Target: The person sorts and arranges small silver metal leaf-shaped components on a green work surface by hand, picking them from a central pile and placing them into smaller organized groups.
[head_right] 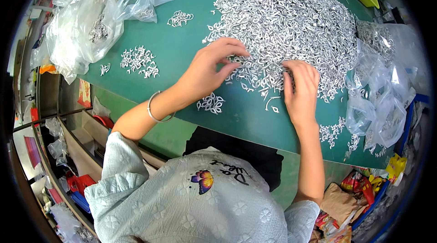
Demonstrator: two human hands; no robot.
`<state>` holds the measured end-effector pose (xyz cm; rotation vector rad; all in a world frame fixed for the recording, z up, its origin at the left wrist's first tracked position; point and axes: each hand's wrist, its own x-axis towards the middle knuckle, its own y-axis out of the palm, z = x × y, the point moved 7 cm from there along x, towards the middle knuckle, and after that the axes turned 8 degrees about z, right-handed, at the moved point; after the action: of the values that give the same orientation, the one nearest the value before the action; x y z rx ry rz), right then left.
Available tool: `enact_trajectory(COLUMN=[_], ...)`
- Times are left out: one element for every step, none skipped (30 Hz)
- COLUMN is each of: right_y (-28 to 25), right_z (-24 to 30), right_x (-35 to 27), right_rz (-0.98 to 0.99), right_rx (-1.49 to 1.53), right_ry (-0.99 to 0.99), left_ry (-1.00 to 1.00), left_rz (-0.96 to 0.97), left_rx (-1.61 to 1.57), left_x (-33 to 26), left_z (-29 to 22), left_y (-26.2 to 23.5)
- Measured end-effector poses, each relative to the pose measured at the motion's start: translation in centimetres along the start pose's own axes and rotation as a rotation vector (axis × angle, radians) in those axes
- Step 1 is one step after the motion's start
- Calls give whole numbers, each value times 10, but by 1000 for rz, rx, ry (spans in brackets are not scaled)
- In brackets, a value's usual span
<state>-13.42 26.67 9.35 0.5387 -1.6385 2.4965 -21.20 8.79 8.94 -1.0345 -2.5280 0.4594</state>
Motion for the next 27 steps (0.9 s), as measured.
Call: enact_trajectory(right_y=[-4,-8,-10,-11,-10,-9,-6,-2,2,8,13,18,22,28,36,41,39,35,31,27,23,20,18,17,17,16,14], right_z=[-5,-3,-1,5,10,17,21,26,31,34,39,47,54,56,57,59,58,55,53,49,45,41,35,29,22,17,15], right_x=[-5,-6,-8,-9,-9,-8,-7,-5,-1,2,6,10,14,15,16,16,17,16,13,12,10,8,5,2,-2,-4,-5], right_rz=[-29,-40,-37,-33,-29,-26,-5,11,27,54,66,61,56,83,109,136,116,97,79,73,67,59,43,27,9,4,1], right_rx=[23,28,30,32,32,60,116,108,100,84,70,57,45,23,0,-21,-9,3,19,68,116,164,276,388,499,496,510], right_ry=[61,54,67,80,98,79,80,72,64,60,51,17,-18,-35,-51,-70,-65,-59,-55,-19,17,55,131,208,288,300,321], left_ry=[-25,-56,-41,-28,-14,-5,4,13,20,29,37,38,38,38,16,-8,-29,-13,0,15,27,41,55,54,56,57,84], left_rz=[-22,-1,41,84,130,120,111,101,85,68,51,36,20,5,-1,-10,-22,-21,-20,-20,5,32,58,74,94,112,119], left_rx=[7,84,182,278,373,420,469,518,523,527,531,504,478,450,451,452,452,464,478,490,531,573,614,633,650,667,696], left_x=[-5,-18,-31,-47,-58,-67,-76,-81,-85,-88,-90,-91,-92,-92,-89,-81,-72,-63,-54,-45,-38,-30,-25,-21,-18,-16,-14], left_z=[-5,-4,-9,-15,-19,-21,-24,-24,-21,-19,-17,-15,-14,-15,-15,-16,-15,-14,-11,-8,-4,1,4,7,9,11,12], left_y=[-5,-3,2,8,17,22,27,29,30,32,32,32,31,29,26,20,14,11,9,7,8,10,12,14,16,19,20])
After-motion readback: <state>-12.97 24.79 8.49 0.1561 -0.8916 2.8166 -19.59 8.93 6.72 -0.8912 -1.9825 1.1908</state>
